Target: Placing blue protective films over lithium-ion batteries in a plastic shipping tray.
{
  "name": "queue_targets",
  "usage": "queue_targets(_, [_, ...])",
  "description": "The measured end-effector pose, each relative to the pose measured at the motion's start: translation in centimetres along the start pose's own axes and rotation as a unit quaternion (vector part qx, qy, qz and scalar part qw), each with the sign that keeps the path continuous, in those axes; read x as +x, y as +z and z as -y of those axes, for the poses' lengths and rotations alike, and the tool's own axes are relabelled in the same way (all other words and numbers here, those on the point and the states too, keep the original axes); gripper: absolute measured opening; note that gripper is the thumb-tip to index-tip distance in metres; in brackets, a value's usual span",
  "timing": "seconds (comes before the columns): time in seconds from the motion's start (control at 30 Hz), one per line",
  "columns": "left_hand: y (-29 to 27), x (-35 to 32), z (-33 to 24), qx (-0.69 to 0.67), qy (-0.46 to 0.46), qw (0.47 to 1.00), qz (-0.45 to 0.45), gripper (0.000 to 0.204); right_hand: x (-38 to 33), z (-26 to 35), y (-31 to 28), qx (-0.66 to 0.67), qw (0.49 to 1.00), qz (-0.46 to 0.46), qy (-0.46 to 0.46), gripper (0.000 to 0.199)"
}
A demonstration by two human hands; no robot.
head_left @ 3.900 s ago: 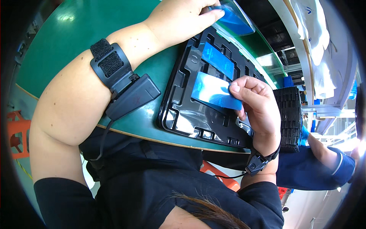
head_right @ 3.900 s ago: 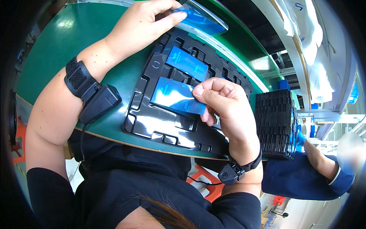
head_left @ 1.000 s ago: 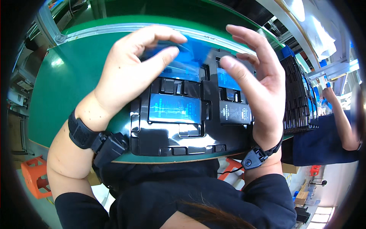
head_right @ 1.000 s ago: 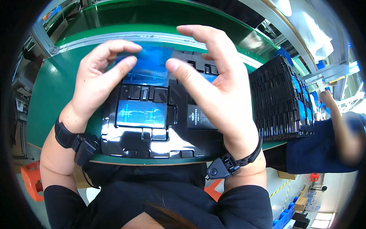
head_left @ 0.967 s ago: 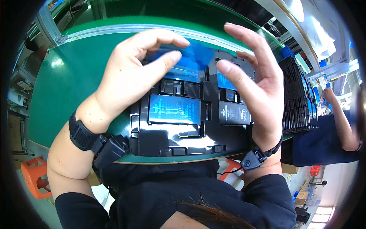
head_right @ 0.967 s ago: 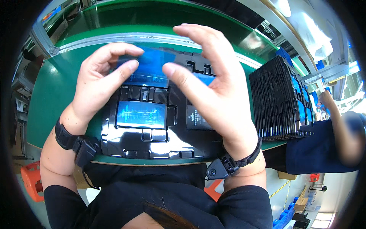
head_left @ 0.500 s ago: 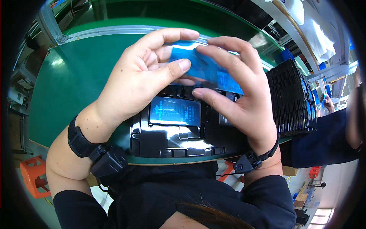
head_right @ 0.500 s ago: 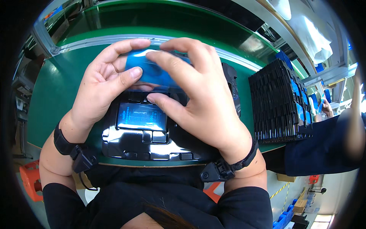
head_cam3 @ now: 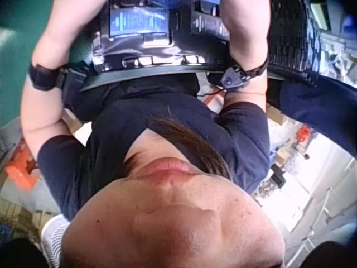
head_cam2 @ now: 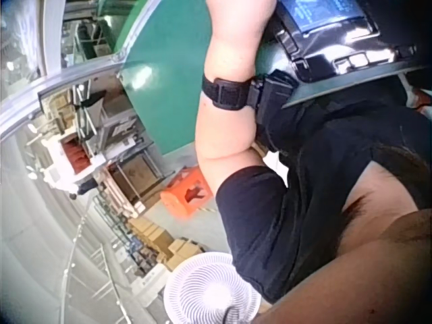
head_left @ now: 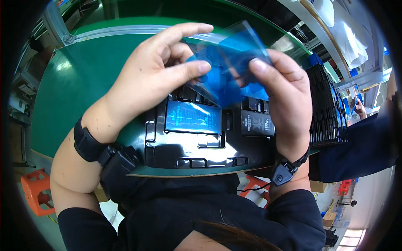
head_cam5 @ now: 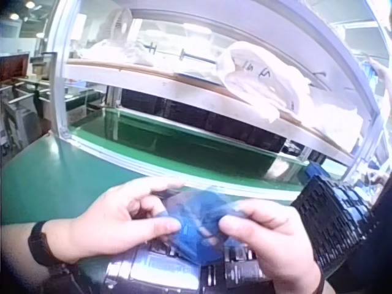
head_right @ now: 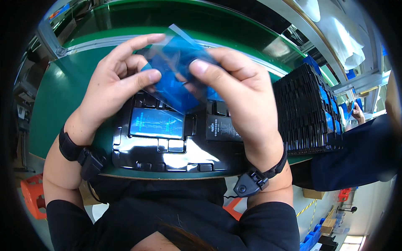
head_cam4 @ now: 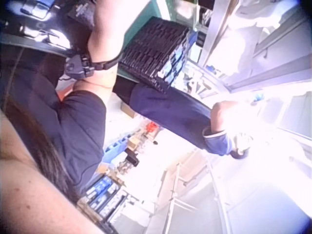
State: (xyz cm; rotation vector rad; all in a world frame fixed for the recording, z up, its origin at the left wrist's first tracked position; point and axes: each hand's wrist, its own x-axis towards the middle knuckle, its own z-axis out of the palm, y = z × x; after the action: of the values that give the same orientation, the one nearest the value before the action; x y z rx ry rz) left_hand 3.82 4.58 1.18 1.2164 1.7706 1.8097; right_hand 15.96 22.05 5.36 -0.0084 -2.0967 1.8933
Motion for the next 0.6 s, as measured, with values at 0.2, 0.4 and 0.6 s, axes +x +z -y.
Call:
queue_targets(0.2, [-0.2, 0.4, 0.0, -0.032, 0.030, 0.999, -0.010, 0.045, 0.4, -0.2, -0.7, 0.115, 0.993, -0.028, 0.028, 0.018])
queue_targets(0.4, [-0.6, 0.6, -0.1, -0.011, 0.049, 0.998, -0.032, 0.044, 0.4, -0.1, -0.9, 0.198, 0.974, -0.106, -0.030, 0.019])
queue_targets(0.6, [-2.3, 1.2, 1.9, 0.060, 0.000, 0.995, -0.083, 0.038, 0.5, 0.1, -3.7, 0.139, 0.941, -0.217, -0.219, 0.019])
